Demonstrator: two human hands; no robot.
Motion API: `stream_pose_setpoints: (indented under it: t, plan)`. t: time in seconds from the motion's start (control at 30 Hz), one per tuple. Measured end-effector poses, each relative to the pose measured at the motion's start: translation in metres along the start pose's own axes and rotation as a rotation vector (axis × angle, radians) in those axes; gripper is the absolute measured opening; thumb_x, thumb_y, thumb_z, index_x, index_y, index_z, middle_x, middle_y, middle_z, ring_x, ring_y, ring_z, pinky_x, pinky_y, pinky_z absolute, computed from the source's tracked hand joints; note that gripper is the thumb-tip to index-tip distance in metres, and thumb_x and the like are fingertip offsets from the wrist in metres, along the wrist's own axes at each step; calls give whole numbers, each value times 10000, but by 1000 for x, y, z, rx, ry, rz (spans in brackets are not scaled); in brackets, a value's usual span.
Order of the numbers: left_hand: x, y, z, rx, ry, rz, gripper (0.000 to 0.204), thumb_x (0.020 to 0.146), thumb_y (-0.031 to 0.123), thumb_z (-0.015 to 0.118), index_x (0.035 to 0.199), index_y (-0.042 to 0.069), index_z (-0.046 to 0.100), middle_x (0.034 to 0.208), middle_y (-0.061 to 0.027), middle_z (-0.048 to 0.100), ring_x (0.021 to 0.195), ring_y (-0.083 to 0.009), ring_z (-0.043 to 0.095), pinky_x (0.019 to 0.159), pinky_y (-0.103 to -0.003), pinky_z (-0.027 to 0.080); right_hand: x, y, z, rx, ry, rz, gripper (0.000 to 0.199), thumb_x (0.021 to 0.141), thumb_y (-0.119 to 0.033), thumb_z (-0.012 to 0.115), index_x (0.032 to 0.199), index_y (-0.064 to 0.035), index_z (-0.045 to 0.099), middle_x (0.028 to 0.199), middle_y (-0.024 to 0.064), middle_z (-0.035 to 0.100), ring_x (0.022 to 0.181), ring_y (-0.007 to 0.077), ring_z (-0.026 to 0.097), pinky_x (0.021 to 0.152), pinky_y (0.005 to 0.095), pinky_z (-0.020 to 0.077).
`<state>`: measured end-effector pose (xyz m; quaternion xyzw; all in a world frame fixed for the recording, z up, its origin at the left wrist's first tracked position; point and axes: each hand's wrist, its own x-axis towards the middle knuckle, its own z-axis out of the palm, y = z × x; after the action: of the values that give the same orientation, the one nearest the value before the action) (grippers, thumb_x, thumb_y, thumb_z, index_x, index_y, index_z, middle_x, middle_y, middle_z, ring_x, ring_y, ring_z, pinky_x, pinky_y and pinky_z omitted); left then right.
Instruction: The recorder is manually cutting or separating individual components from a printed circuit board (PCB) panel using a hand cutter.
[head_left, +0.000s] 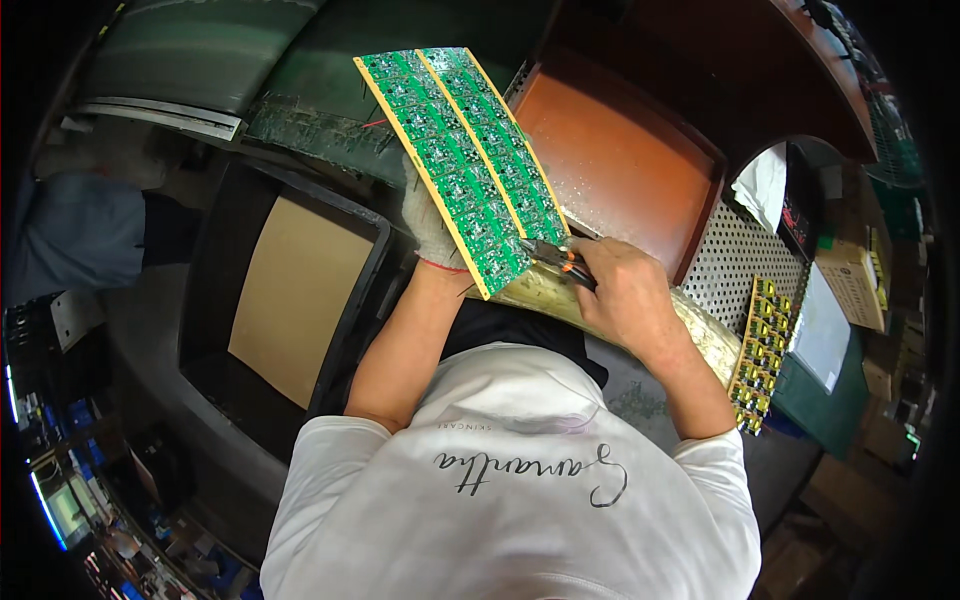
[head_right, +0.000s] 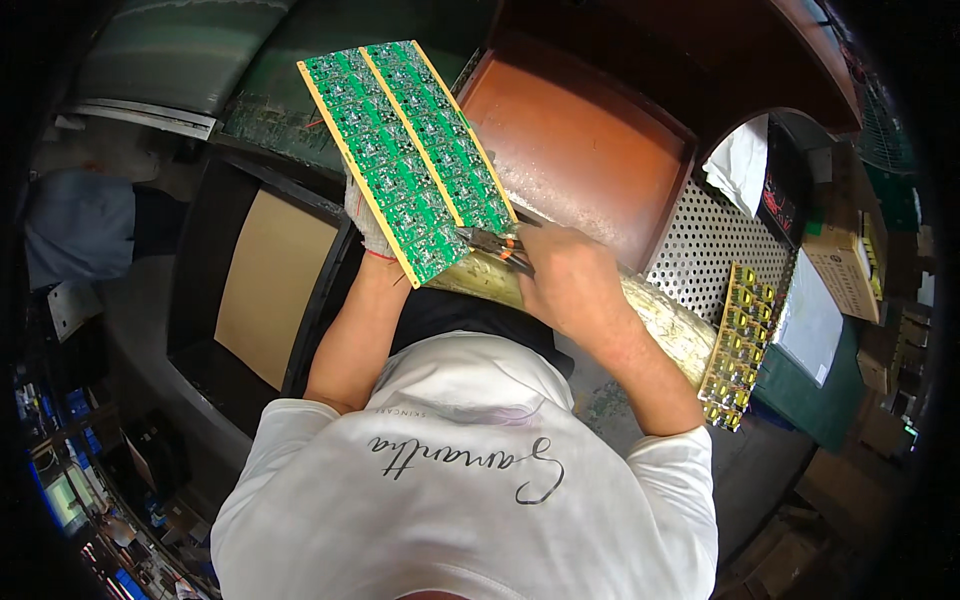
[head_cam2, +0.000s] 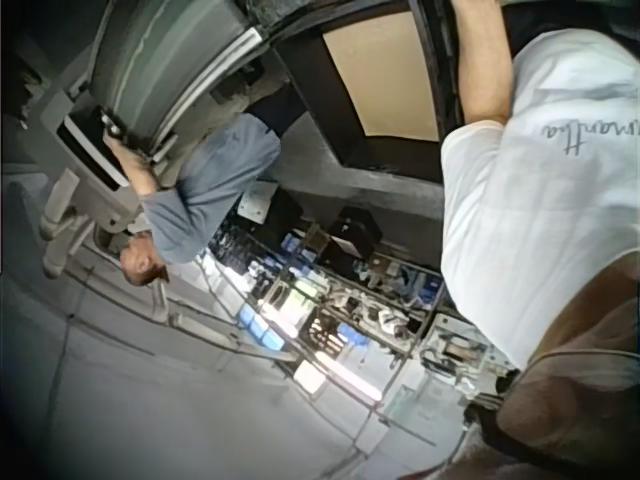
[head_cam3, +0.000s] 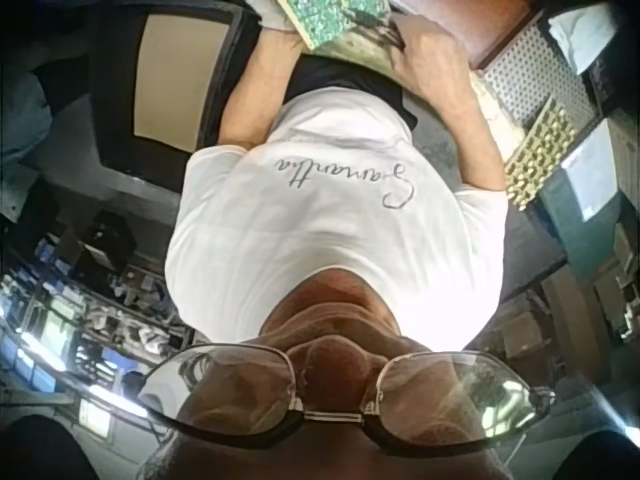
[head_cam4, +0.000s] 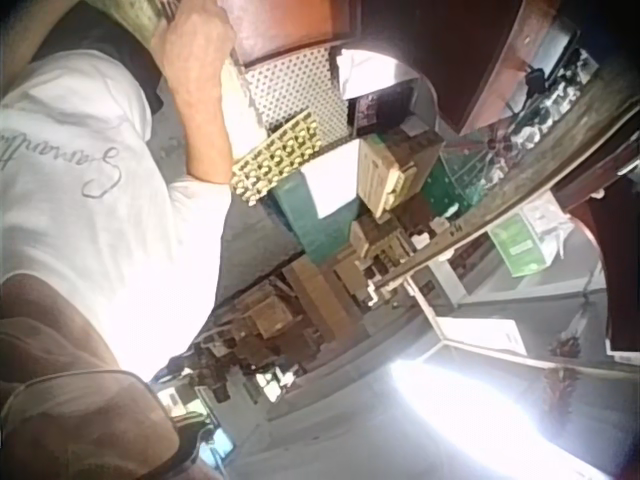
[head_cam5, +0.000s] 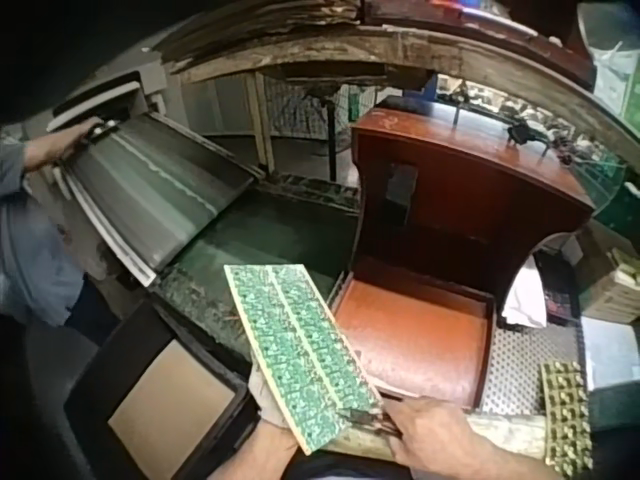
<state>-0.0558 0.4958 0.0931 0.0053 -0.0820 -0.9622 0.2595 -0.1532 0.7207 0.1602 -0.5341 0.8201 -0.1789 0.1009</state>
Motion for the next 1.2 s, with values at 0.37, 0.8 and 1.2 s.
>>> stream_pose_setpoints:
  t: [0.37,0.8,1.2]
  plan:
    - [2,2,-8,-12,-84,-6,742,1107,700,499,1588,140,578,1502,-132,680,1350,-369,672,1158,-573,549,1,-4,4,48,100,-36,181,826,-110,764,946,-16,665,895,230,708,829,471,717,761,562,588]
    - [2,2,-6,-11,-86,20,716,1121,682,482,1591,149,571,1495,-120,685,1351,-357,675,1152,-565,554,8,2,-2,-89,27,-13,386,805,-77,819,1179,-21,739,928,196,730,884,432,734,820,520,600]
    - [2,1,-4,-59,-70,26,662,1140,579,493,1625,129,518,1505,-145,676,1313,-361,714,1085,-564,622,13,-2,-3,-72,19,-12,350,806,-65,816,1146,-28,745,924,192,733,886,430,734,809,525,598]
